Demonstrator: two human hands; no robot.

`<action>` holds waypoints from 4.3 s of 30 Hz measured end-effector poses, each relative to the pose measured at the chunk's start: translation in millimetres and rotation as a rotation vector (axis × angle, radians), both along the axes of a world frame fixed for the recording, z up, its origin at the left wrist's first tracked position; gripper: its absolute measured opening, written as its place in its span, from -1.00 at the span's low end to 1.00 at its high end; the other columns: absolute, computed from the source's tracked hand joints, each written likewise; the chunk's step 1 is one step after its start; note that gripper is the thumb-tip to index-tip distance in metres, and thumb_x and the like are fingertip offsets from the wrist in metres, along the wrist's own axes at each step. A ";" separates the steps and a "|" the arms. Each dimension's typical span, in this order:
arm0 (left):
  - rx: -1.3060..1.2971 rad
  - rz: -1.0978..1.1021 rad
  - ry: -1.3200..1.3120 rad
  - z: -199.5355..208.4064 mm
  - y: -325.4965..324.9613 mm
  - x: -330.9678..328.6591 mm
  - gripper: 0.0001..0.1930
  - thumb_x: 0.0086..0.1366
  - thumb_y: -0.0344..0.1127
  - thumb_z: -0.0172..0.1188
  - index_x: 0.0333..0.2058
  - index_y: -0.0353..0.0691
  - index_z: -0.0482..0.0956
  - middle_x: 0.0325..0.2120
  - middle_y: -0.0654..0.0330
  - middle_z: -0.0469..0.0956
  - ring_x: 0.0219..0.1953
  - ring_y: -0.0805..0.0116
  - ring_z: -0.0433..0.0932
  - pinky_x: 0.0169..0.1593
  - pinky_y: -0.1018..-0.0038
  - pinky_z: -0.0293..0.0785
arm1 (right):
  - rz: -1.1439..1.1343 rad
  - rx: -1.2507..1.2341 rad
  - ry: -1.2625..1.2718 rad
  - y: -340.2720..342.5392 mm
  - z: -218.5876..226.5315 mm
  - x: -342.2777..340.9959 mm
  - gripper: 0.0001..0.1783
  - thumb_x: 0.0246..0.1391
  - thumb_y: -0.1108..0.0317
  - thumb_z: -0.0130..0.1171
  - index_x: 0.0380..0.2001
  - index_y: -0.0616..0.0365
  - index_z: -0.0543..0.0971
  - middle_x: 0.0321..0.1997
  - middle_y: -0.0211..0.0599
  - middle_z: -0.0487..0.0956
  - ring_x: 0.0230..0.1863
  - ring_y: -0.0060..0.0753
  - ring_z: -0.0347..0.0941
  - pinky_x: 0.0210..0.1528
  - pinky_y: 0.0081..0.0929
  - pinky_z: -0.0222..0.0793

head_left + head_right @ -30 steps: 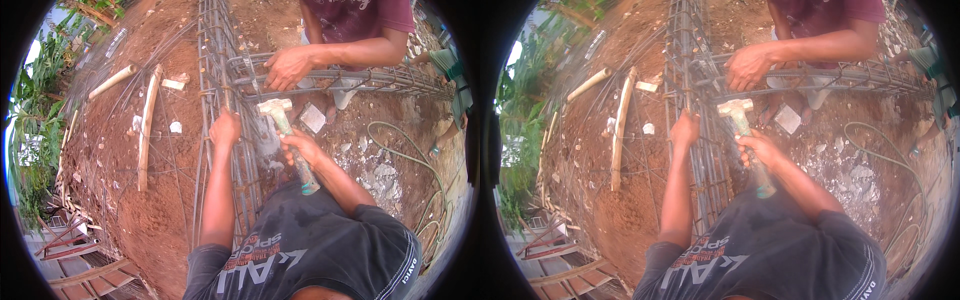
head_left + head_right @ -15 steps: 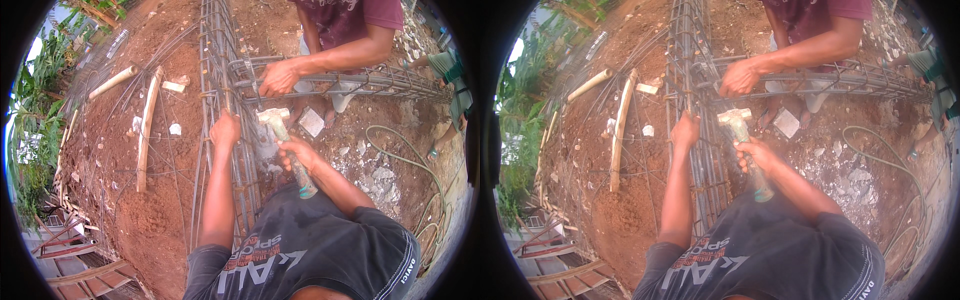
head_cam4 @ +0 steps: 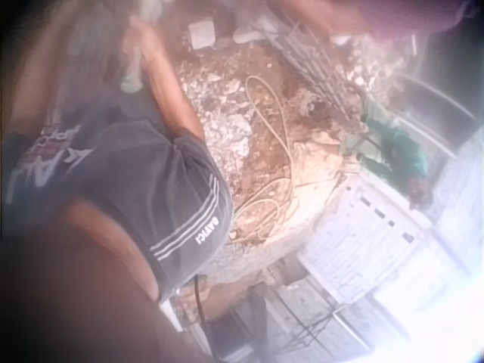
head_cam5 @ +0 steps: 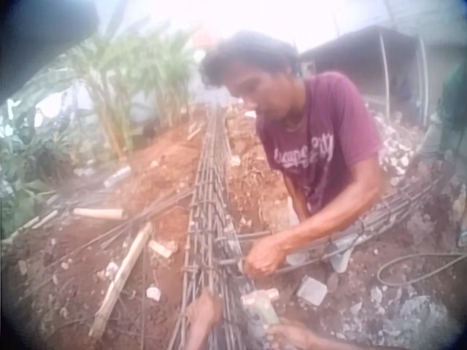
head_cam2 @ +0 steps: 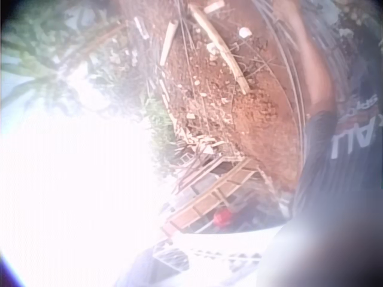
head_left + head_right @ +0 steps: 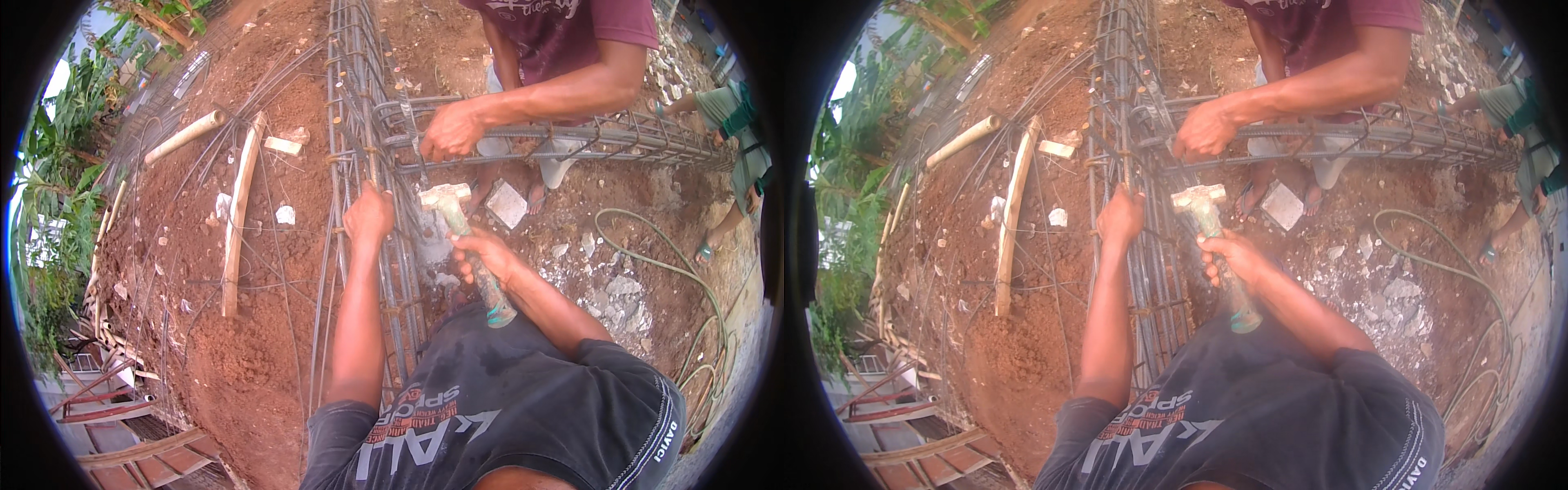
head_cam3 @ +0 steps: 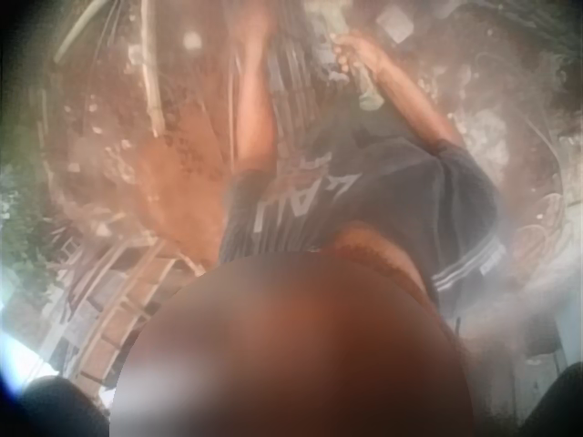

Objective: The person uses a hammer to secure wire ties on a rebar cage structure. They repeatedly strike the ties to tighten them while another worker assists by holding the cage steady.

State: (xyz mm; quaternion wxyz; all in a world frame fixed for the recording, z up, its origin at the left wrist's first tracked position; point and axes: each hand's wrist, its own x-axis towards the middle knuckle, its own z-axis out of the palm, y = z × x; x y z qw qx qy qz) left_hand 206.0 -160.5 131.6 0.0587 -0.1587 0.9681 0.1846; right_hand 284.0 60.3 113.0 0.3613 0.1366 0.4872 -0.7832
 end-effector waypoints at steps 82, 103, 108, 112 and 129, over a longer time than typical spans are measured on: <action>0.777 0.334 0.040 -2.5 5.6 -34.9 -0.79 0.27 -0.24 0.21 -0.41 -0.24 0.44 -0.57 0.27 0.43 -0.48 0.48 0.36 -0.35 0.39 0.34 | 0.145 0.412 0.799 94.3 88.2 -188.1 -0.34 0.05 0.30 0.30 0.17 0.34 0.34 -0.25 -0.34 0.53 -0.50 -0.64 0.41 -0.46 -0.64 0.35; 0.888 0.252 0.084 0.5 4.8 -31.6 -0.86 0.27 -0.33 0.16 -0.36 -0.27 0.43 -0.41 0.13 0.58 -0.32 0.40 0.50 -0.16 0.38 0.42 | 0.227 0.883 0.887 20.6 128.6 -210.7 -0.56 0.20 0.27 0.08 0.04 0.37 0.38 -0.33 0.14 0.56 -0.23 0.09 0.52 -0.14 -0.10 0.35; 0.901 0.214 0.012 2.5 0.9 -35.7 -0.87 0.27 -0.34 0.16 -0.37 -0.25 0.42 -0.44 0.17 0.56 -0.35 0.39 0.49 -0.17 0.37 0.42 | -0.090 1.039 1.269 13.2 132.3 -214.1 -0.68 0.27 0.29 0.04 -0.04 0.31 0.35 -0.49 -0.26 0.49 -0.62 -0.45 0.41 -0.52 -0.40 0.31; 0.866 0.229 -0.119 4.5 -2.3 -39.7 -0.84 0.27 -0.30 0.18 -0.38 -0.21 0.39 -0.54 0.25 0.46 -0.46 0.44 0.45 -0.31 0.41 0.41 | 0.358 0.740 0.564 3.9 100.6 -213.5 -0.70 0.27 0.30 -0.02 -0.09 0.35 0.33 -0.55 -0.22 0.49 -0.64 -0.41 0.44 -0.50 -0.30 0.41; 0.941 0.274 -0.167 6.0 -5.2 -38.5 -0.83 0.35 -0.31 0.16 -0.23 -0.18 0.34 -0.69 0.40 0.29 -0.76 0.59 0.21 -0.73 0.57 0.08 | 0.252 0.318 0.401 83.4 80.1 -140.5 -0.57 0.19 0.31 0.18 0.05 0.28 0.38 -0.54 -0.44 0.44 -0.67 -0.63 0.37 -0.63 -0.58 0.27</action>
